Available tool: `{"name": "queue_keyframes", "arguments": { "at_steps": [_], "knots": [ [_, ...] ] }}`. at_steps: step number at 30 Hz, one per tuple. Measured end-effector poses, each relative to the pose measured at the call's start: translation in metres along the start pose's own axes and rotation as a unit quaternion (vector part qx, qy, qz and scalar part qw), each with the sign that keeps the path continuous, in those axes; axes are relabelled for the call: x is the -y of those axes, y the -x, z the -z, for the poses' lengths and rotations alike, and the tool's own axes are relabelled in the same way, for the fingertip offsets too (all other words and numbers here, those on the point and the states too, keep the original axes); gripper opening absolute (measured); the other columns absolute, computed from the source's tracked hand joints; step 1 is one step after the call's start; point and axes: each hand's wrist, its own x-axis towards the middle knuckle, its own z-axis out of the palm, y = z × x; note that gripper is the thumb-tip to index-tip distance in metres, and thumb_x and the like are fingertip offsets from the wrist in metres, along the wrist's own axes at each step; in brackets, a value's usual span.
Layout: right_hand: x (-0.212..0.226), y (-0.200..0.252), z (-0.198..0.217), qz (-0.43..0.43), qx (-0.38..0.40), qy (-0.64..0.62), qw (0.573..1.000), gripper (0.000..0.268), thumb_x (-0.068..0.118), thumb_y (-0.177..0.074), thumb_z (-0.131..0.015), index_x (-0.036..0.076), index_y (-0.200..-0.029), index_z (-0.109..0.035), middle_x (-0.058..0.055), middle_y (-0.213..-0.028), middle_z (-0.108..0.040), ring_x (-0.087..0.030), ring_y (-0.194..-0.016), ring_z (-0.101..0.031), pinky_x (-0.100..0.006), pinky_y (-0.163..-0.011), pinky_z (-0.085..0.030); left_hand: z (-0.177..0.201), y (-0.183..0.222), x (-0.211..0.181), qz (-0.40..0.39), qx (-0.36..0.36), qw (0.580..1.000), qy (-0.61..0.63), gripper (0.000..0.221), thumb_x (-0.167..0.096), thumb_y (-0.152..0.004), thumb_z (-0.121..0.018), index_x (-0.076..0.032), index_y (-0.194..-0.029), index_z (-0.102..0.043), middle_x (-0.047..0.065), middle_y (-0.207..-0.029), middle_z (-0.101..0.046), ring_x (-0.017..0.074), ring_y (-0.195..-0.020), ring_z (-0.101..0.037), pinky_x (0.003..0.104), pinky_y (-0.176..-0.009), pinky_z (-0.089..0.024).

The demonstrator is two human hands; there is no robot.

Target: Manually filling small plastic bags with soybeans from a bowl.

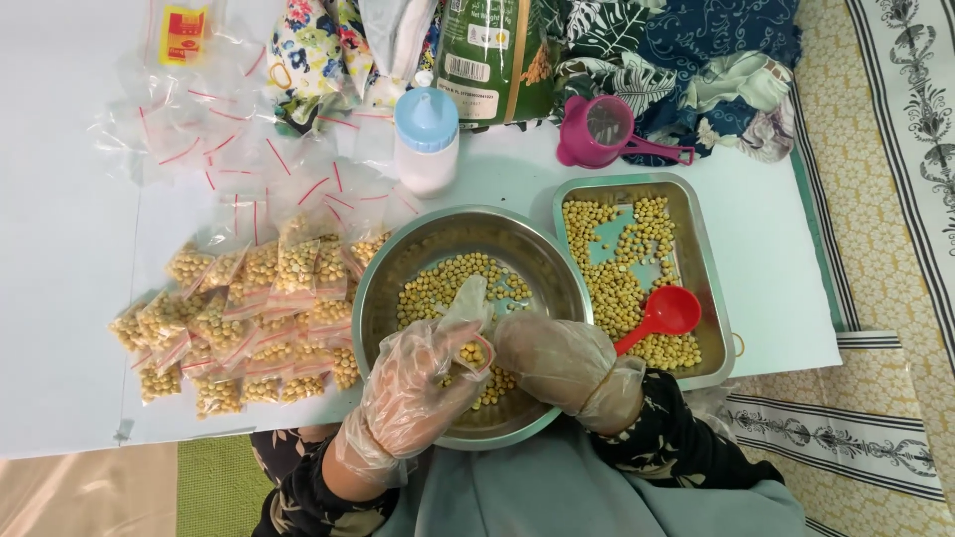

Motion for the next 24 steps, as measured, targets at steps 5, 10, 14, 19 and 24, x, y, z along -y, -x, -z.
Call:
{"name": "queue_keyframes", "arguments": {
  "at_steps": [5, 10, 14, 19, 24],
  "knots": [
    [0.066, 0.009, 0.074, 0.064, 0.015, 0.018, 0.998, 0.024, 0.017, -0.090, -0.057, 0.015, -0.110, -0.069, 0.000, -0.098, -0.073, -0.022, -0.085, -0.070, -0.037, -0.075, -0.056, -0.002, 0.001, -0.001, 0.000, -0.003, 1.000, -0.005, 0.055, -0.011, -0.073, -0.082, -0.013, -0.125, -0.065, 0.004, -0.101, -0.069, 0.0223, -0.079, -0.062, 0.036, -0.077, -0.052],
    [0.085, 0.011, 0.103, 0.135, -0.006, 0.049, 0.990, 0.022, 0.022, -0.094, -0.052, 0.014, -0.110, -0.065, -0.003, -0.101, -0.072, -0.026, -0.090, -0.070, -0.040, -0.081, -0.054, 0.000, -0.003, 0.000, -0.016, -0.015, 1.000, -0.008, 0.055, -0.010, -0.071, -0.082, -0.012, -0.123, -0.065, 0.005, -0.098, -0.068, 0.0231, -0.077, -0.062, 0.037, -0.073, -0.052],
    [0.075, 0.013, 0.115, 0.227, -0.031, 0.044, 0.972, 0.045, 0.013, -0.092, -0.050, 0.012, -0.137, -0.052, -0.006, -0.114, -0.067, -0.022, -0.097, -0.065, -0.036, -0.086, -0.052, -0.001, -0.002, -0.002, -0.007, -0.009, 1.000, 0.008, 0.056, -0.010, -0.070, -0.080, -0.012, -0.125, -0.065, 0.005, -0.092, -0.067, 0.0231, -0.074, -0.061, 0.037, -0.070, -0.052],
    [0.079, 0.032, 0.153, 0.262, -0.149, 0.024, 0.953, 0.037, 0.012, -0.093, -0.056, 0.011, -0.129, -0.062, -0.004, -0.111, -0.072, -0.025, -0.092, -0.066, -0.037, -0.080, -0.054, 0.005, -0.014, -0.007, -0.034, -0.016, 0.999, 0.028, 0.054, -0.008, -0.070, -0.081, -0.011, -0.121, -0.065, 0.004, -0.102, -0.072, 0.0225, -0.073, -0.061, 0.037, -0.069, -0.052],
    [0.106, 0.045, 0.199, 0.191, -0.029, 0.026, 0.981, 0.012, 0.006, -0.079, -0.061, 0.011, -0.089, -0.065, -0.003, -0.087, -0.067, -0.026, -0.072, -0.063, -0.039, -0.064, -0.050, 0.012, -0.024, -0.022, -0.112, -0.030, 0.992, 0.055, 0.051, -0.006, -0.077, -0.080, -0.005, -0.125, -0.063, 0.009, -0.098, -0.061, 0.0290, -0.079, -0.062, 0.041, -0.074, -0.053]
  ]
}}
